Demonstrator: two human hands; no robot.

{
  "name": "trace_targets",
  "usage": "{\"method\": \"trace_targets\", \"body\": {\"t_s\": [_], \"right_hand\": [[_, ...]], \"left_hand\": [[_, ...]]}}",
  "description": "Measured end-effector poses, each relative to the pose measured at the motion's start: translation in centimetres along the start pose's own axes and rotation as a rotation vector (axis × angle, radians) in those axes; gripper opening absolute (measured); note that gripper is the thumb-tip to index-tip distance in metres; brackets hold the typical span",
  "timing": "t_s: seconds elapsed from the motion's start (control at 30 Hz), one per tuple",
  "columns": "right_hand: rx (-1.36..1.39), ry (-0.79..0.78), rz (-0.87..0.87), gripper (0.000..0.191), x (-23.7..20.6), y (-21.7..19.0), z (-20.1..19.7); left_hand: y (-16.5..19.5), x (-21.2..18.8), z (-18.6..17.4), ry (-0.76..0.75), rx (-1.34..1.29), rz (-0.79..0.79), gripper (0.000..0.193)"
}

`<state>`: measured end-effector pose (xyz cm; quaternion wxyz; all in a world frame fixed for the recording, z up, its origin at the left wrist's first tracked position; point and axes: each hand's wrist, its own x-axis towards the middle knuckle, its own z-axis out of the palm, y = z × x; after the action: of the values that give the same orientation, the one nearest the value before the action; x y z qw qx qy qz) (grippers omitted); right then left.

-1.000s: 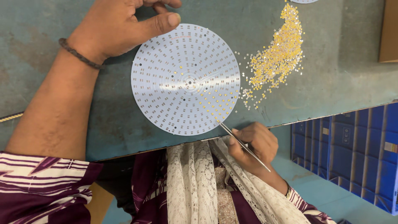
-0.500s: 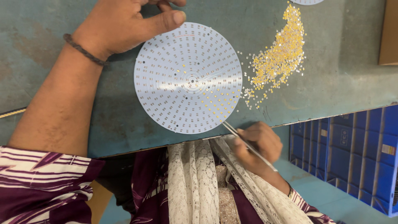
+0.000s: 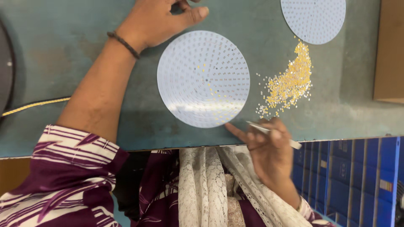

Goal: The person uses tweezers to pick small yellow LED components one at a time from a pile on the worktable and place them onto the pads of a circular printed circuit board, steadying the board with the other hand and working outward across its surface.

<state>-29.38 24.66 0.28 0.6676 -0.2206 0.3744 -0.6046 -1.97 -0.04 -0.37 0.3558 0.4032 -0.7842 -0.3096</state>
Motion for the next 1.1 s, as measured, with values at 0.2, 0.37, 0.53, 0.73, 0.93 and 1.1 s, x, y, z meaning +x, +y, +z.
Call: {"method": "trace_targets", "body": {"t_s": [0.2,0.37,0.53,0.73,0.93,1.1], "right_hand": [[-0.047,-0.12,0.001,0.019,0.5,3.1,-1.4],[-0.19,-0.113,-0.152,0.024,0.2,0.3,-7.4],[-0.34,-0.682,0.01,0.041,1.3,-3.3,-10.5],[-0.429,-0.398,0.126,0.048,7.0,-2.3,-9.5],[-0.369,-0.256,-0.292,0.045,9.6,-4.9,-9.3],[-0.437,0.173,-0.686,0.043,4.6,-5.1,-10.3]], "left_hand": [[0.6,0.3,-0.6,0.071,-0.006,0.095,0.052],[0.2,0.3,0.1,0.012,-0.044,-0.004,0.051],[0.6,0.2,0.5,0.061,0.078,0.059,0.05],[0.9,0.0,1.0,0.036,0.053,0.063,0.051],[0.9,0.2,1.2,-0.004,0.039,0.031,0.05],[1.1,0.2,1.3,-0.001,0.026,0.0,0.046]]}}
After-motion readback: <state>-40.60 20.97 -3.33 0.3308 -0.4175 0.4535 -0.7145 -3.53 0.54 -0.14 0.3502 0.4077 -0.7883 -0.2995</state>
